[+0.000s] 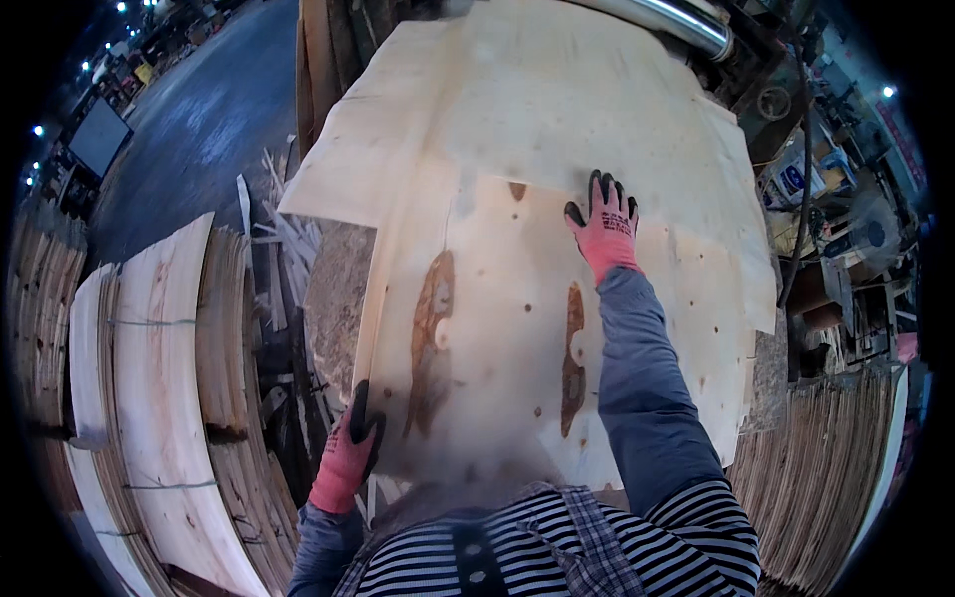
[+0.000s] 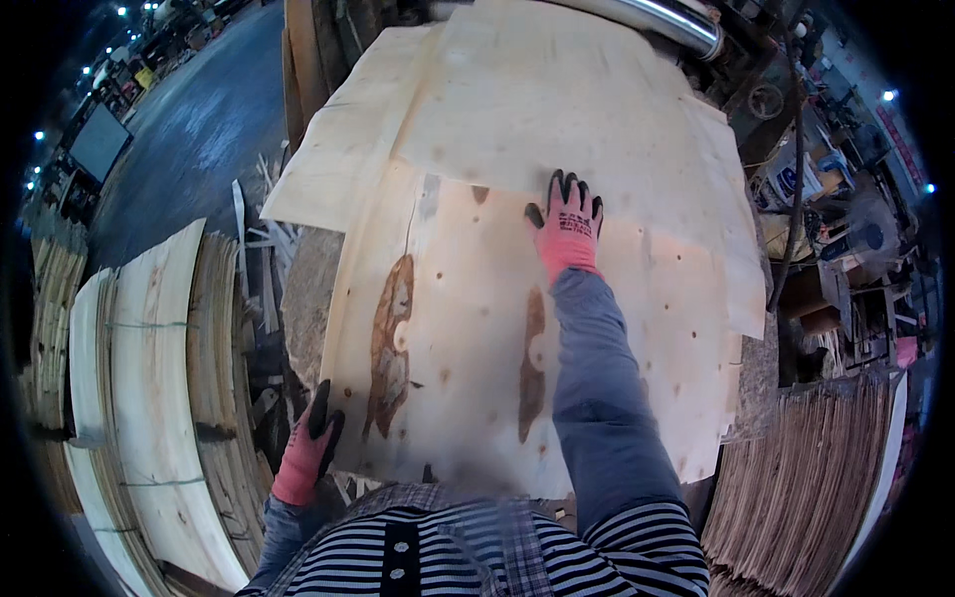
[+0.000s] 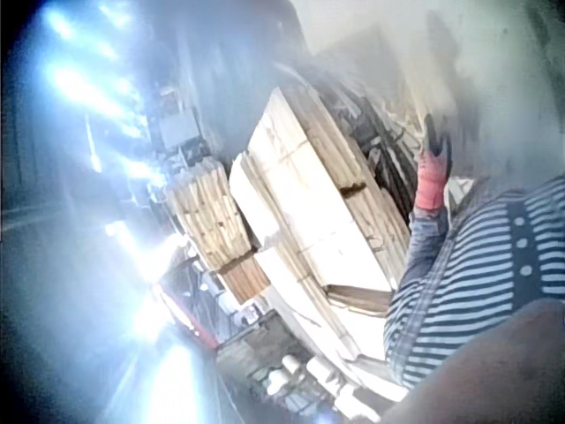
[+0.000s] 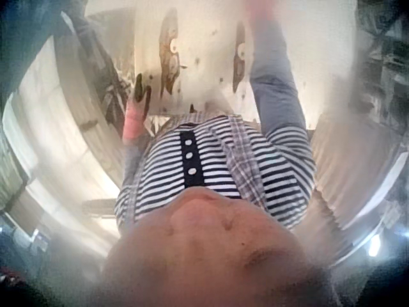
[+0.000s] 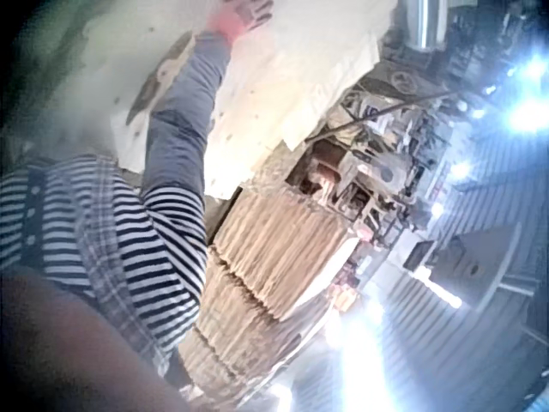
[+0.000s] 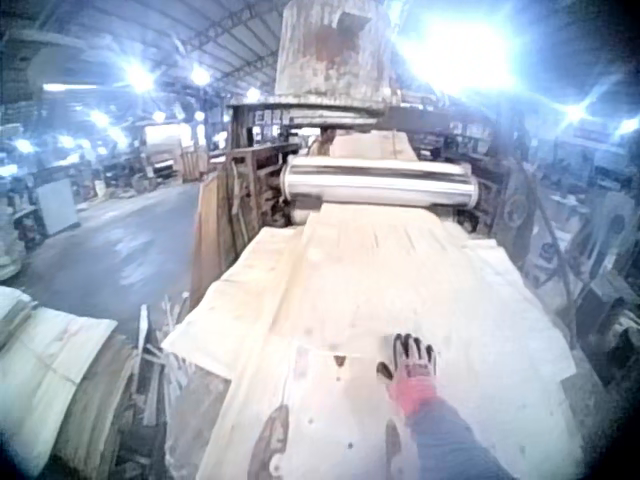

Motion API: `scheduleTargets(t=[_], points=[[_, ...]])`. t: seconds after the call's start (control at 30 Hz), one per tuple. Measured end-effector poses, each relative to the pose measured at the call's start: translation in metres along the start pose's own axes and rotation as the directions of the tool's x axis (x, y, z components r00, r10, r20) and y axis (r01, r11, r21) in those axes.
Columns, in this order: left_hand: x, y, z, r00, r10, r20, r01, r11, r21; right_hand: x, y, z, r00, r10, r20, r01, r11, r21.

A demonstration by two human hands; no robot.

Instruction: The person repeatedly picks up large flat wood panels from a stack, carries them to a roller machine, and places them on top. The person then returns to the stack to retrieve another panel and repeats the process.

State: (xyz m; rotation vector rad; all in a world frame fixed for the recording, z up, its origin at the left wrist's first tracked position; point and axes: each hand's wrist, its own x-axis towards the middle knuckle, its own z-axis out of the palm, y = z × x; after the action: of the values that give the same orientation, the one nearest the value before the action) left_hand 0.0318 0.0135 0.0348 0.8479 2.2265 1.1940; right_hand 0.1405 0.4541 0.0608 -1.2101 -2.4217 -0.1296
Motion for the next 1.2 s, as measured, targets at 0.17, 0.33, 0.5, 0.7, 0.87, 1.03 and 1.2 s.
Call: scheduleTargets(t=[0.17,0.33,0.5,0.7,0.87,1.03,1.2], points=[[-0.008,-0.022,-0.016,0.986,-0.149,0.075,0.153,0.986,-0.065,-0.118,-0.045,-0.057,0.861,-0.355,0.363,0.285,0.930,0.234],[-0.005,0.042,-0.028,0.978,0.158,0.137,-0.175,0.977,0.123,-0.253,-0.020,-0.122,0.706,-0.429,0.563,0.293,0.901,0.319],[-0.016,0.116,-0.050,0.985,0.033,0.169,0.046,0.894,-0.445,-0.335,-0.002,-0.130,0.752,-0.318,0.577,0.202,0.945,0.258],[-0.013,0.163,-0.054,0.984,0.139,0.111,-0.046,0.799,-0.600,-0.320,-0.023,-0.154,0.884,-0.236,0.403,0.137,0.956,0.258],[-0.003,0.142,-0.051,0.987,0.146,0.066,-0.059,0.716,-0.695,-0.293,-0.017,-0.184,0.923,-0.174,0.343,0.060,0.946,0.318],[0.032,0.051,-0.041,0.821,0.566,-0.072,-0.504,0.779,0.373,-0.221,-0.023,-0.159,0.903,-0.221,0.368,0.135,0.960,0.246],[0.005,0.021,0.000,0.990,0.109,-0.091,-0.125,0.973,-0.193,-0.144,-0.017,-0.114,0.937,-0.297,0.185,0.229,0.920,0.319]])
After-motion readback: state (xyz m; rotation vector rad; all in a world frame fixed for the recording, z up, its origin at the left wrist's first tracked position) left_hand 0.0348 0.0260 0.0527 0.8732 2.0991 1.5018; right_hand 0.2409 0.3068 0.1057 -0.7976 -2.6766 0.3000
